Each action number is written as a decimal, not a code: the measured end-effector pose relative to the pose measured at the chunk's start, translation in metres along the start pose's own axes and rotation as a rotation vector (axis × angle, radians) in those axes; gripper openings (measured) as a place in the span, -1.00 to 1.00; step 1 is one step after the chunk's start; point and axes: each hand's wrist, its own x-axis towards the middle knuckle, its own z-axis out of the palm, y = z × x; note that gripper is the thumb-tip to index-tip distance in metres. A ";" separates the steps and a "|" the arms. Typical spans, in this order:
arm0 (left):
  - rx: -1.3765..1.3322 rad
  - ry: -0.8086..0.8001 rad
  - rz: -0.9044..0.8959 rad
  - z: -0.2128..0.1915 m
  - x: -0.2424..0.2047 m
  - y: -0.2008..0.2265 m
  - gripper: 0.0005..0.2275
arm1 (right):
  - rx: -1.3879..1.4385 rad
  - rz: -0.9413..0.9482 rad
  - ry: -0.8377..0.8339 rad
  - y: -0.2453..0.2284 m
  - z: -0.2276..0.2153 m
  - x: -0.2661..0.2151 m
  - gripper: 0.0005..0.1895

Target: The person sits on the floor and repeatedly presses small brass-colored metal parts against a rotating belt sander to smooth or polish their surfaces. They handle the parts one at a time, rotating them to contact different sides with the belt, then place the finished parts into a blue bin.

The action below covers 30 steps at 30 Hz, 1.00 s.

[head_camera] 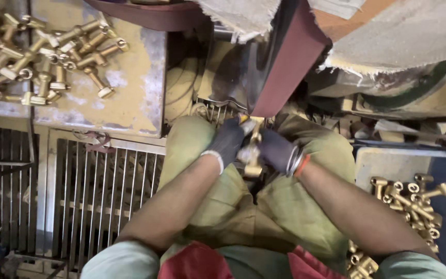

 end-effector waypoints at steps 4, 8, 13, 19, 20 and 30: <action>0.303 0.083 0.090 0.002 -0.008 0.011 -0.75 | -0.409 -0.360 -0.007 0.003 -0.008 -0.002 -0.66; 0.535 -0.038 0.346 0.002 -0.039 0.026 -0.70 | 0.044 0.015 -0.025 -0.016 0.000 -0.030 -0.63; 0.314 -0.509 0.461 0.012 -0.078 0.050 -0.65 | 0.762 0.102 -0.597 -0.042 -0.014 -0.043 -0.44; 0.436 -0.083 0.545 0.041 -0.110 0.058 -0.69 | 0.141 -0.085 0.099 -0.038 0.009 -0.037 -0.18; 0.485 0.042 0.528 0.042 -0.112 0.055 -0.68 | 0.023 -0.199 0.280 -0.033 0.018 -0.035 -0.34; 0.420 -0.060 0.389 0.014 -0.037 0.016 -0.76 | -0.192 0.009 0.188 -0.024 0.021 -0.010 -0.61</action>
